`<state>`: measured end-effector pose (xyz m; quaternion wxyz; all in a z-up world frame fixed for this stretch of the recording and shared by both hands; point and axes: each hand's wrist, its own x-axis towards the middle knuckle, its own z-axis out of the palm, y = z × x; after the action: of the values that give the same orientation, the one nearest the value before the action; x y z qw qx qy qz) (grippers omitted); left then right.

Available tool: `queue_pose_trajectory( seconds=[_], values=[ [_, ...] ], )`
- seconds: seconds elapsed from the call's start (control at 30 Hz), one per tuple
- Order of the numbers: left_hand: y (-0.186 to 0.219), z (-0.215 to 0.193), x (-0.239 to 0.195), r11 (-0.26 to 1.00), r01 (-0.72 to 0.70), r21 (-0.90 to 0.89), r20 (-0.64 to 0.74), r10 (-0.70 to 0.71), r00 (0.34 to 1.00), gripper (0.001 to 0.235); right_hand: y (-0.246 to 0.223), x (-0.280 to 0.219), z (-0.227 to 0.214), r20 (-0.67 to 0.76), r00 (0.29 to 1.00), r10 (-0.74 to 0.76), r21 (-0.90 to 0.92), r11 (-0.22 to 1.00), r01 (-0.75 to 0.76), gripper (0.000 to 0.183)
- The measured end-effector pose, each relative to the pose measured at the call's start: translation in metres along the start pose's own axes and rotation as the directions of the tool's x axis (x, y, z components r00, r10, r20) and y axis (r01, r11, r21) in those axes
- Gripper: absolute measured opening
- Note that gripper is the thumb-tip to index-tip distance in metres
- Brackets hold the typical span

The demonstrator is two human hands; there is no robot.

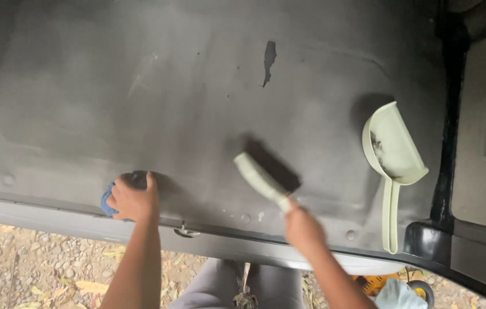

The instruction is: The person cleans the rear bumper and license plate of a car using a blue cloth and a small brush. They then open the trunk and sweep the interior floor with the brush and a dustpan, collecting debris. Finally, they wipe the trunk floor with the cloth.

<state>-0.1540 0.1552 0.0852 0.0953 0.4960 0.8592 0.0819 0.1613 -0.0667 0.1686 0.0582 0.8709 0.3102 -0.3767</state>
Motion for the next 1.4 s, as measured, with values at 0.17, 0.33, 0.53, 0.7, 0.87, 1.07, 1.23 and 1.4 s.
queue_pose_trajectory(
  seconds=[0.17,0.33,0.53,0.7,0.87,1.07,1.23,1.4],
  values=[
    [0.027,0.014,-0.005,0.982,0.161,-0.101,-0.120,-0.173,0.978,0.049,-0.042,-0.040,-0.028,0.339,0.909,-0.244,0.324,0.937,0.131,0.047],
    [0.019,0.041,-0.023,0.998,-0.013,-0.054,-0.346,-0.007,0.938,0.056,-0.018,0.033,-0.107,-0.323,0.926,-0.196,0.368,0.875,0.314,0.050],
    [0.022,0.052,-0.023,0.998,0.061,-0.005,-0.353,-0.059,0.934,0.060,0.018,0.188,-0.154,-0.513,0.857,-0.044,0.185,0.970,0.160,0.076],
    [0.019,0.056,-0.019,0.999,0.043,-0.030,-0.332,-0.051,0.942,0.054,-0.103,0.175,-0.017,-0.249,0.968,-0.030,0.005,0.999,0.032,0.055],
    [0.006,0.070,-0.019,0.999,0.026,-0.027,-0.375,-0.034,0.926,0.052,-0.239,0.023,0.044,0.244,0.889,-0.388,-0.185,0.881,0.436,0.026],
    [0.003,0.068,-0.015,0.989,0.104,-0.103,-0.194,-0.122,0.973,0.073,-0.233,0.040,0.049,0.114,0.663,-0.740,0.684,0.543,0.488,0.054],
    [0.003,0.044,-0.017,0.991,-0.124,0.042,-0.408,0.130,0.904,0.050,-0.072,0.073,-0.017,0.388,0.881,-0.269,0.886,0.374,-0.276,0.066],
    [-0.049,-0.008,0.018,0.884,-0.218,0.414,0.049,0.217,0.975,0.022,0.120,0.016,-0.014,0.131,0.971,0.198,0.894,0.400,-0.202,0.062]
  ],
)
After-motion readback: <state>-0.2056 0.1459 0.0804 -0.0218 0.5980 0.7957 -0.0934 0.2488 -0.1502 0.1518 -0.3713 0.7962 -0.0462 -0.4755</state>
